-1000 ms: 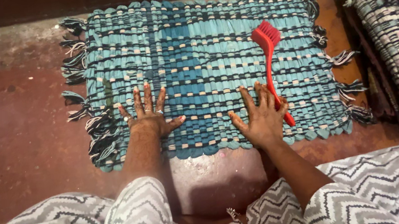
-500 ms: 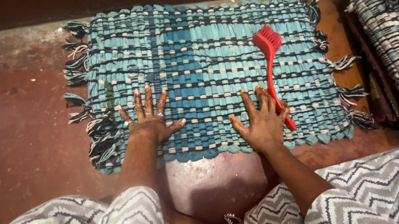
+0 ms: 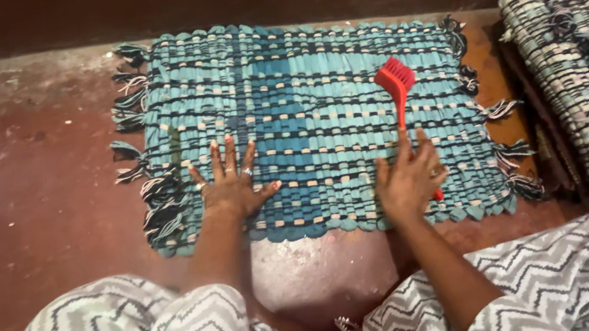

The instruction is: The person cleans a woven rug by hand using a red brush, repeatedly scrubbing the surface in different directions.

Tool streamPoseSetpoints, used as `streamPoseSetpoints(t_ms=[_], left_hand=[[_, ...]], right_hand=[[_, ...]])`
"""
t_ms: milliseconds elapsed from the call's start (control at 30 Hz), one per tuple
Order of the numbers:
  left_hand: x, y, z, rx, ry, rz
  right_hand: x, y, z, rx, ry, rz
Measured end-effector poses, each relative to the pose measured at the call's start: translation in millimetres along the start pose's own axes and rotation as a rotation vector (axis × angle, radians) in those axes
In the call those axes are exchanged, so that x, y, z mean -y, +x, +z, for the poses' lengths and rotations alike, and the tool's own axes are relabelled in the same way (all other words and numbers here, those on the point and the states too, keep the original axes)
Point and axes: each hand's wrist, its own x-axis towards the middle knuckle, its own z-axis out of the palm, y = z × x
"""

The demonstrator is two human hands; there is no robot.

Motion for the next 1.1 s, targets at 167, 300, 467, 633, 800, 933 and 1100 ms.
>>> streamPoseSetpoints(t_ms=[167, 300, 467, 633, 800, 933, 1100], left_hand=[[31, 3, -24, 0.135, 0.082, 0.108], [66, 0, -38, 0.2, 0.213, 0.18], [78, -1, -26, 0.144, 0.06, -0.019], [48, 8, -12, 0.161, -0.007, -0.135], [50, 5, -11, 0.153, -0.044, -0.151], [54, 4, -10, 0.174, -0.075, -0.134], [53, 6, -8, 0.146, -0.082, -0.135]], right_hand=[[-34, 13, -7, 0.233, -0.077, 0.14], [-40, 14, -2, 0.207, -0.068, 0.091], [-28, 11, 0, 0.211, 0.126, 0.143], [36, -7, -23, 0.311, 0.656, 0.211], [154, -33, -26, 0.502, 0.803, -0.025], [193, -35, -18, 0.614, 0.945, -0.17], [121, -17, -10, 0.685, 0.97, 0.131]])
